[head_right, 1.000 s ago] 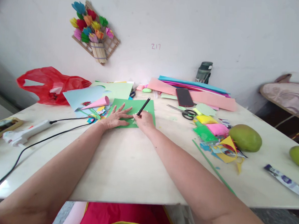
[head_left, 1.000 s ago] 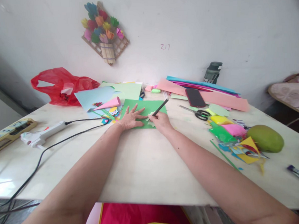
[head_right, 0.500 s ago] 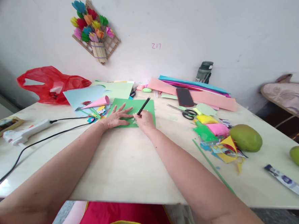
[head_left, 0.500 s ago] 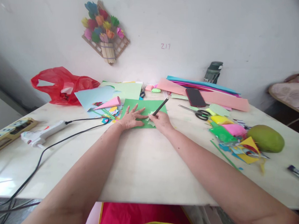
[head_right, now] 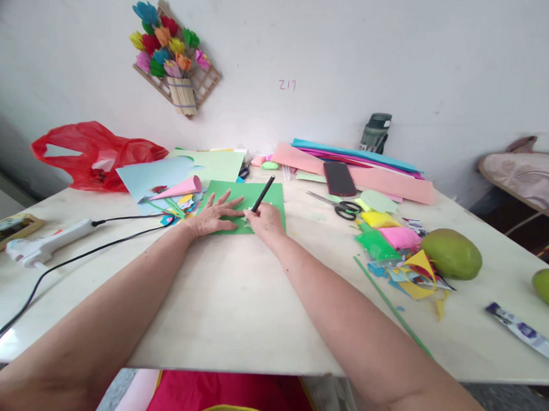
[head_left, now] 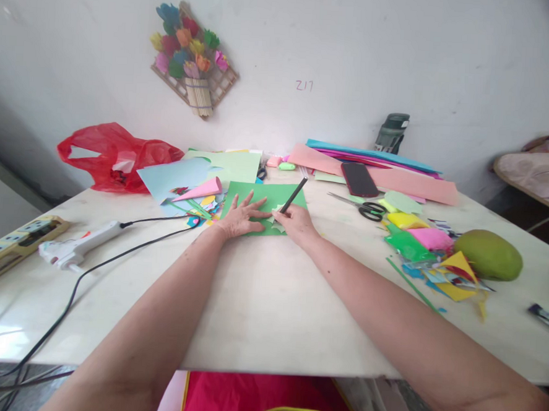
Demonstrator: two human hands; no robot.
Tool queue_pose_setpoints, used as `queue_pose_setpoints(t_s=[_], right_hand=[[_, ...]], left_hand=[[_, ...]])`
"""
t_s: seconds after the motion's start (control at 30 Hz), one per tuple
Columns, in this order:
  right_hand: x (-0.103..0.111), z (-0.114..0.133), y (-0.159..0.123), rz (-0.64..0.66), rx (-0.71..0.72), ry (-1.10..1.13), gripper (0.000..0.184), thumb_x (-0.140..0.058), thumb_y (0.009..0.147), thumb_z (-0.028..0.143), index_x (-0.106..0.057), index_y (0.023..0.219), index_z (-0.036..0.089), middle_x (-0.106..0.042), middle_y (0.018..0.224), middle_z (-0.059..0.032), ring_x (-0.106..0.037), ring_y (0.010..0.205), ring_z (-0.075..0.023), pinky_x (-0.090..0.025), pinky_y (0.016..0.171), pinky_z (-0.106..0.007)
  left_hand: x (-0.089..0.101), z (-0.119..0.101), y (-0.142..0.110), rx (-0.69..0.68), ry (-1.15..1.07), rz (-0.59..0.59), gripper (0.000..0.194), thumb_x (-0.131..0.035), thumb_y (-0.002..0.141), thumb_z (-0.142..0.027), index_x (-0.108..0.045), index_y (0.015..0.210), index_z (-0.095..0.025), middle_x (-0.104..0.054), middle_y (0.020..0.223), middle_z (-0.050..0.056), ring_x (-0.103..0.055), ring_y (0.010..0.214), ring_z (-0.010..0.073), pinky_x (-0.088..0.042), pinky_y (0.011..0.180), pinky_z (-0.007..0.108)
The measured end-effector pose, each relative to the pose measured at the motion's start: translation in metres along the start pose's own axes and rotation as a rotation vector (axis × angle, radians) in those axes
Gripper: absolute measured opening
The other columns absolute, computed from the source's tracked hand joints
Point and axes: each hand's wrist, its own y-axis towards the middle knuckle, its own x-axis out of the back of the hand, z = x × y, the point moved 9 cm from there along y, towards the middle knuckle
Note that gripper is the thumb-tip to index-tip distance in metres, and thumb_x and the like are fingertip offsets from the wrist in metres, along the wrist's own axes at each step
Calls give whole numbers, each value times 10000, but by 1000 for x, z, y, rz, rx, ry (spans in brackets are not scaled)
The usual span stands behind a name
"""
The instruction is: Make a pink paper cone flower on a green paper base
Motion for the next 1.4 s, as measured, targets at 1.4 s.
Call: queue_pose_setpoints(t_s=[1.4], right_hand=[[-7, -1, 6, 46, -13, -101, 248, -588, 726, 392, -682, 793, 173, -674, 778, -48, -613, 708, -153, -454, 612, -235]], left_hand=[[3, 7, 1, 86, 15, -54, 512, -447, 728, -553, -500, 1195, -351, -75, 1462, -79, 169, 1296, 291, 49, 1036, 508]])
